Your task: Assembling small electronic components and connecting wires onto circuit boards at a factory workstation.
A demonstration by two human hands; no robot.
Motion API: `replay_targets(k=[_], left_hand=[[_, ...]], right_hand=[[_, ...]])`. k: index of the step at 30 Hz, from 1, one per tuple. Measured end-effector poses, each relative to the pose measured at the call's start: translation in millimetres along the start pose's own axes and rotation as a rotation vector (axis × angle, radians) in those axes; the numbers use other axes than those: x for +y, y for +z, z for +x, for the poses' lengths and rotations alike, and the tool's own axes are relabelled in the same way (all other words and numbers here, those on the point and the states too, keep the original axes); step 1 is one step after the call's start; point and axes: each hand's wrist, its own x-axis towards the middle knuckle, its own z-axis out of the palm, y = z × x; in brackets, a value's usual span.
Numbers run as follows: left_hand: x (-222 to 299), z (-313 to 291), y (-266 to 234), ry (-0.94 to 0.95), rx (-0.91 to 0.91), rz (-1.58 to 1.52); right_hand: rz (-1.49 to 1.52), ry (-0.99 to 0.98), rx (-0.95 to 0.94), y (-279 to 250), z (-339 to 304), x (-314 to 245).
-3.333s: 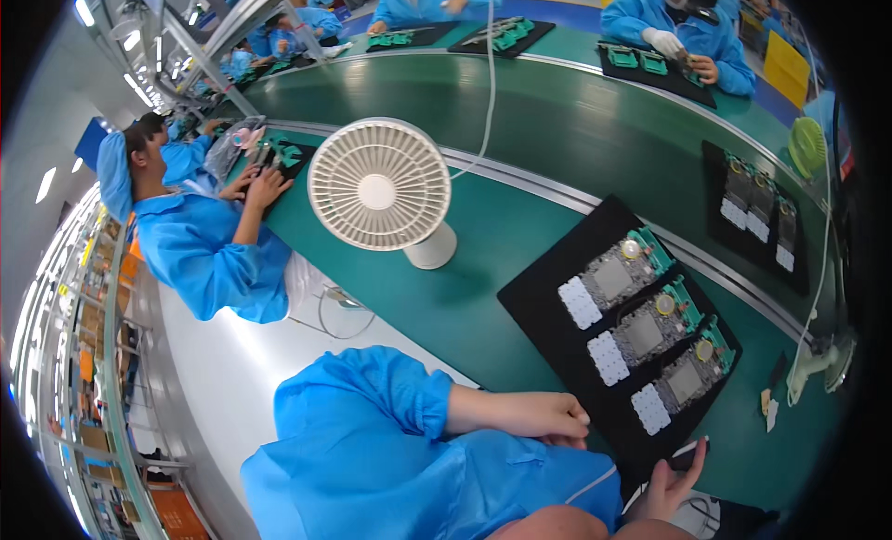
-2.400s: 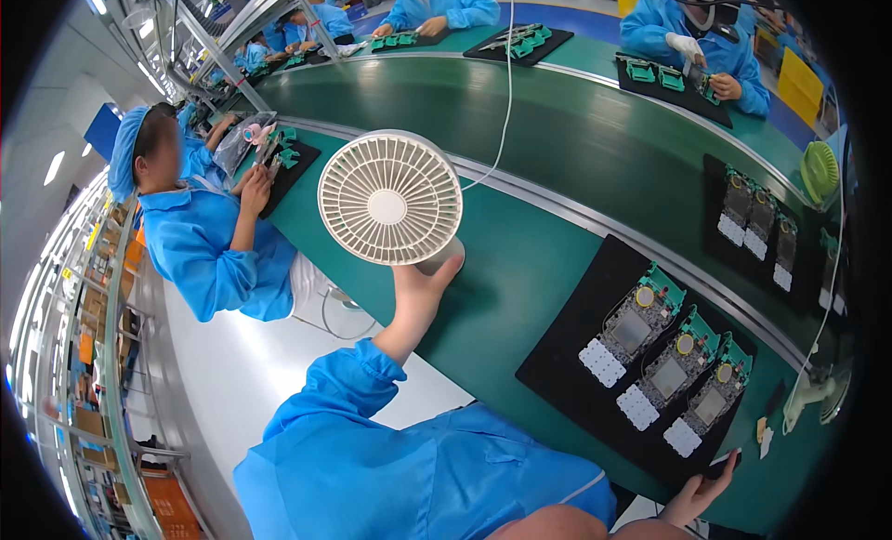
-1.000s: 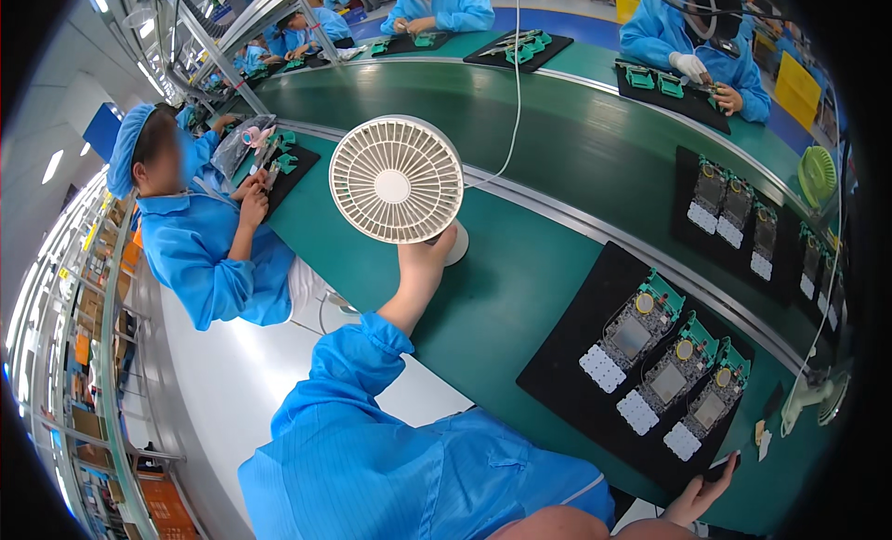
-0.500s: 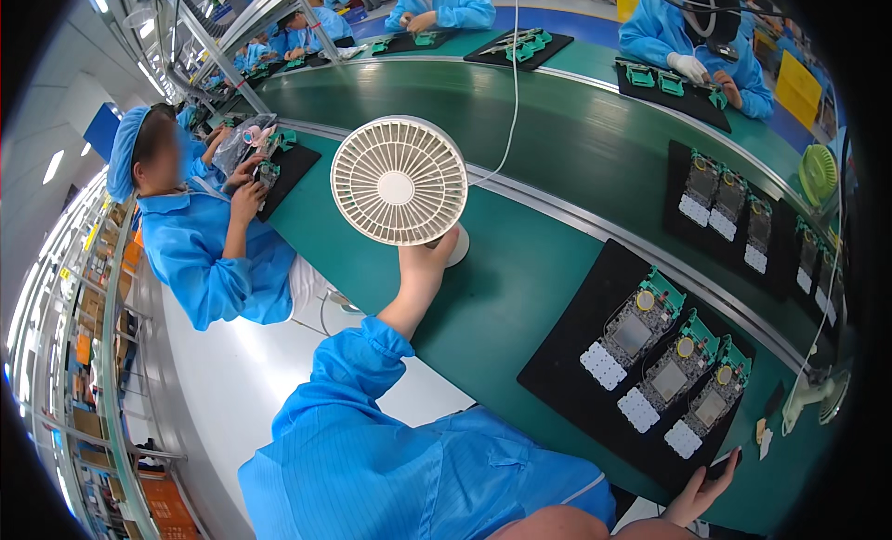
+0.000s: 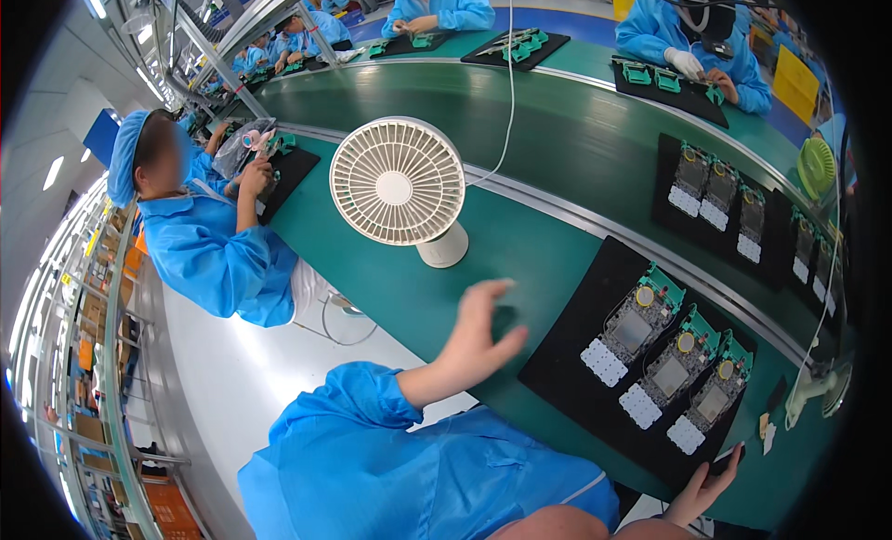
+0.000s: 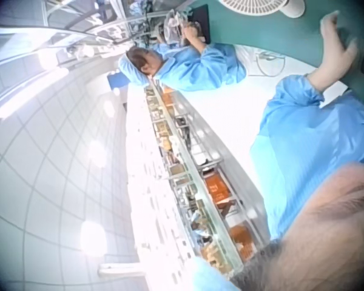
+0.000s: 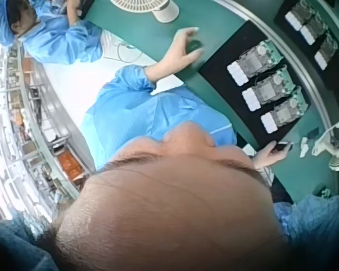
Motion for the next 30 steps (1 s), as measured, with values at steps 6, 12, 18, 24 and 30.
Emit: replay_targets(k=[6, 12, 18, 24, 30], left_hand=[[32, 24, 9, -0.251, -0.481, -0.317], [41, 37, 10, -0.269, -0.536, -0.313], [44, 38, 11, -0.283, -0.559, -0.331], [52, 26, 5, -0.197, -0.607, -0.207], [55, 26, 0, 0.036, -0.729, -0.076]], right_hand=[[-0.064, -0.06, -0.023, 1, -2, -13], [-0.145, -0.061, -0.029, -6, -20, -45], [-0.369, -0.198, -0.11, -21, -7, -55], [-0.218, -0.137, -0.263, -16, 34, -60], [-0.234, -0.042, -0.215, -24, 34, -58]])
